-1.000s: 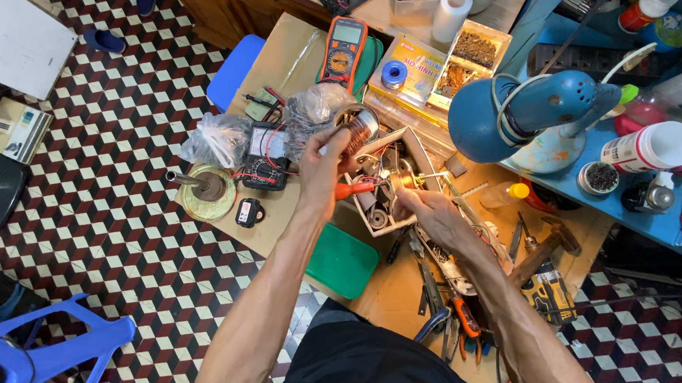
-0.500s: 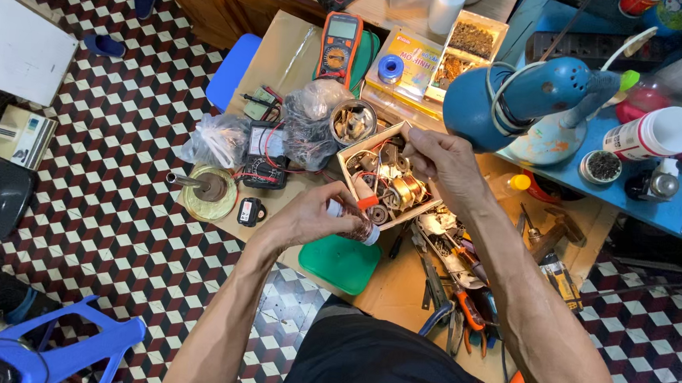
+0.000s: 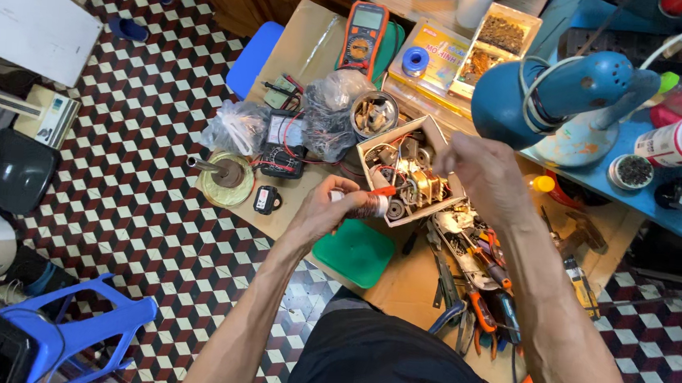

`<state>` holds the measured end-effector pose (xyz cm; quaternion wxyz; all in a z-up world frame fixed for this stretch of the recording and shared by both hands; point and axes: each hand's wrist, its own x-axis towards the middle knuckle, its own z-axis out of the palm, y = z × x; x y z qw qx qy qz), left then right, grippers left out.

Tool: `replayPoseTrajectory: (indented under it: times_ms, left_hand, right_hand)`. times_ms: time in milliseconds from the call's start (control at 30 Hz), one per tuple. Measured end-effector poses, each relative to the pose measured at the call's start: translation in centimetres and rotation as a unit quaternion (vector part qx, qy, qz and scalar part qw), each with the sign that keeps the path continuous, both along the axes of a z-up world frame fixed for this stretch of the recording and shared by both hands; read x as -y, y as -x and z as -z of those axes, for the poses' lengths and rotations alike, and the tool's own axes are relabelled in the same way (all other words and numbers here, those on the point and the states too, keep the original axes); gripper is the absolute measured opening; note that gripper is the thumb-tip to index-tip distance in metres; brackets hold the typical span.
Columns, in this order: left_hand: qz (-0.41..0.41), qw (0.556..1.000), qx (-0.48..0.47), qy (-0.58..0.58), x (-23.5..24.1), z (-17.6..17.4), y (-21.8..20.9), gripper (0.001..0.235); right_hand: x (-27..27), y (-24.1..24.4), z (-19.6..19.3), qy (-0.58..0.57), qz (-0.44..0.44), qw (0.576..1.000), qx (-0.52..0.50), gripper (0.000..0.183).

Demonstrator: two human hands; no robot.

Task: The person winds copper wire around a cylindrical core using both hands. They repeatedly adjust the coil and the core, occasionally using a small tool to press or align the wire. The work occurs at a cluttered electronics workbench with various tools and components visible.

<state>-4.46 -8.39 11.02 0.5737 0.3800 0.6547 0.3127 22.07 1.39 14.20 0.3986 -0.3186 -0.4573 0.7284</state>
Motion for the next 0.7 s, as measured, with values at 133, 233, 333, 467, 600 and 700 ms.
replayPoseTrajectory:
  times_ms: [133,233,333,467,600,700]
  left_hand:
    - [-0.224,0.957,0.18,-0.043,-0.7,2.9,1.3,0.037]
    - [-0.306,0.909,0.274,-0.07,-1.8,4.0,2.6,0.034]
    - [-0.334,0.873,0.348,-0.071,-2.7,4.2,3.3,0.033]
    - [-0.341,0.859,0.376,-0.068,-3.5,3.5,3.5,0.034]
    - [-0.288,0.936,0.132,-0.155,-3.5,1.9,2.6,0.036]
    - [-0.104,0.94,-0.233,-0.226,-2.7,0.4,1.1,0.04]
  right_hand:
    - [2.9,-2.8,-1.0,-0.041,-0.089,0.97,0.22,0.044]
    - [4.9,-3.3,-0.5,0.004,-0.181,0.925,0.333,0.043]
    - [6.4,-2.7,0.8,0.029,-0.224,0.884,0.409,0.048]
    - [7.5,-2.4,1.6,0.022,-0.223,0.901,0.372,0.039]
    - [7.9,-2.5,1.3,0.012,-0.214,0.918,0.332,0.037]
    - [7.5,-2.3,0.8,-0.123,-0.19,0.936,0.27,0.037]
